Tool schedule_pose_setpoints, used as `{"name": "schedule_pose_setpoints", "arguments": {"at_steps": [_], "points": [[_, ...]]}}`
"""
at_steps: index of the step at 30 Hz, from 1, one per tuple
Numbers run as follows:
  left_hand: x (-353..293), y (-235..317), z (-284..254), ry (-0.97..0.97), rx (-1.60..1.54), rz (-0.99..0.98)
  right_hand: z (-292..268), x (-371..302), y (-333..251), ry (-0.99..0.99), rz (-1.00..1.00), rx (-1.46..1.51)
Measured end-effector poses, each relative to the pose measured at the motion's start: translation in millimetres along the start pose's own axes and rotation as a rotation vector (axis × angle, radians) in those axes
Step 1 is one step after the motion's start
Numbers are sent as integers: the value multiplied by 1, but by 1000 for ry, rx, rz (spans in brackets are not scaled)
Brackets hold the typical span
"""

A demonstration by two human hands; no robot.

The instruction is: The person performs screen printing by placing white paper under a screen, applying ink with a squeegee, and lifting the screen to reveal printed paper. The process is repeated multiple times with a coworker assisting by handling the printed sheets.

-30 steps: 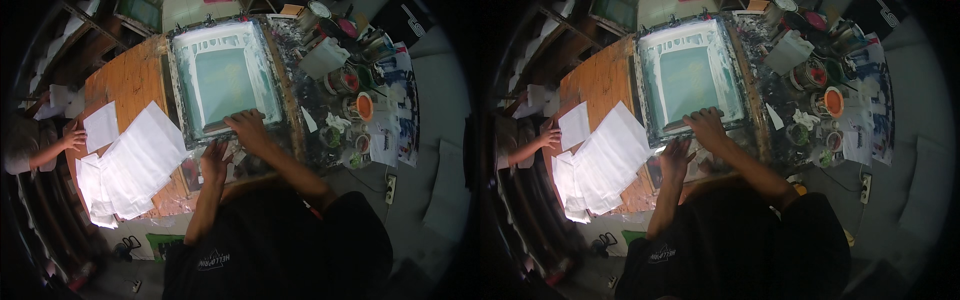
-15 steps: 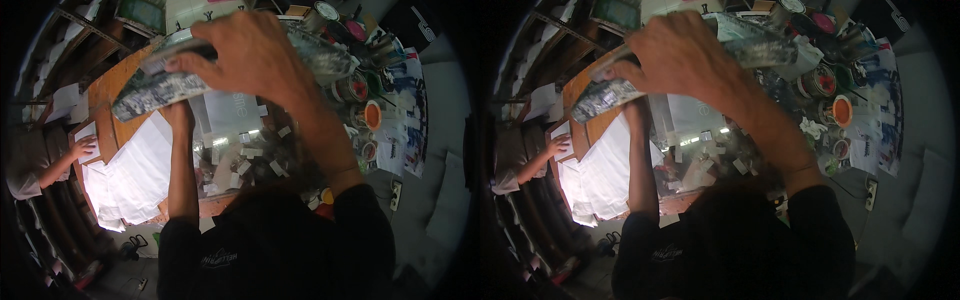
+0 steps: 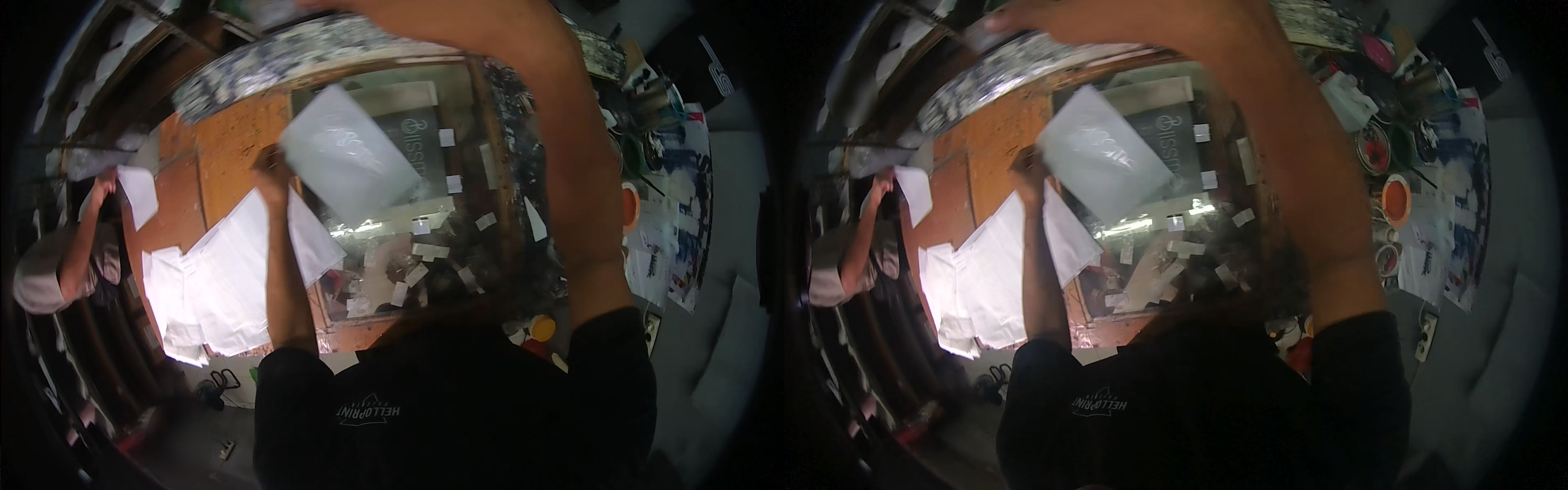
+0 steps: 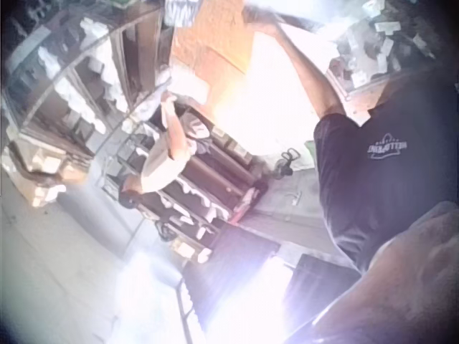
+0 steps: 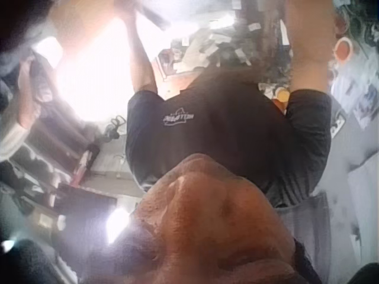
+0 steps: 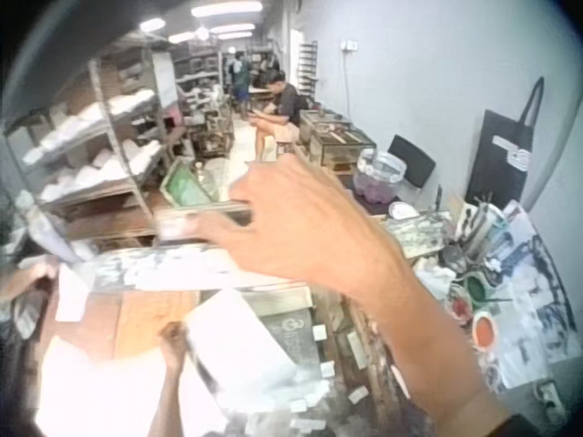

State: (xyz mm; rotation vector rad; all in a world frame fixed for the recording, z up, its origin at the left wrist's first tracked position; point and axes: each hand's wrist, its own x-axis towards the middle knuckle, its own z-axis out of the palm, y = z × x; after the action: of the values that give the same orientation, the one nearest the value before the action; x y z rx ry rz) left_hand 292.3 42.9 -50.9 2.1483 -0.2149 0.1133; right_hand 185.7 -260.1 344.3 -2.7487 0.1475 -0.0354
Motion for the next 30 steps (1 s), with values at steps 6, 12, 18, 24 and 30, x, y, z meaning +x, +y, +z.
{"name": "schedule_pose_setpoints", "arguments": {"at_steps": [6, 12, 18, 24, 30], "points": [[-76, -64, -155, 589, 825, 122, 27, 0, 8, 283, -198, -35], [-224, 21, 16, -226, 618, 264, 29, -4, 3, 301, -256, -47], [-185, 104, 142, -377, 425, 526, 23, -6, 15, 42, -95, 3], [-190, 119, 145, -387, 231, 439, 20, -7, 31, 202, -338, 210], [-223, 103, 119, -352, 489, 383, 11, -5, 44, 49, -307, 293]]}}
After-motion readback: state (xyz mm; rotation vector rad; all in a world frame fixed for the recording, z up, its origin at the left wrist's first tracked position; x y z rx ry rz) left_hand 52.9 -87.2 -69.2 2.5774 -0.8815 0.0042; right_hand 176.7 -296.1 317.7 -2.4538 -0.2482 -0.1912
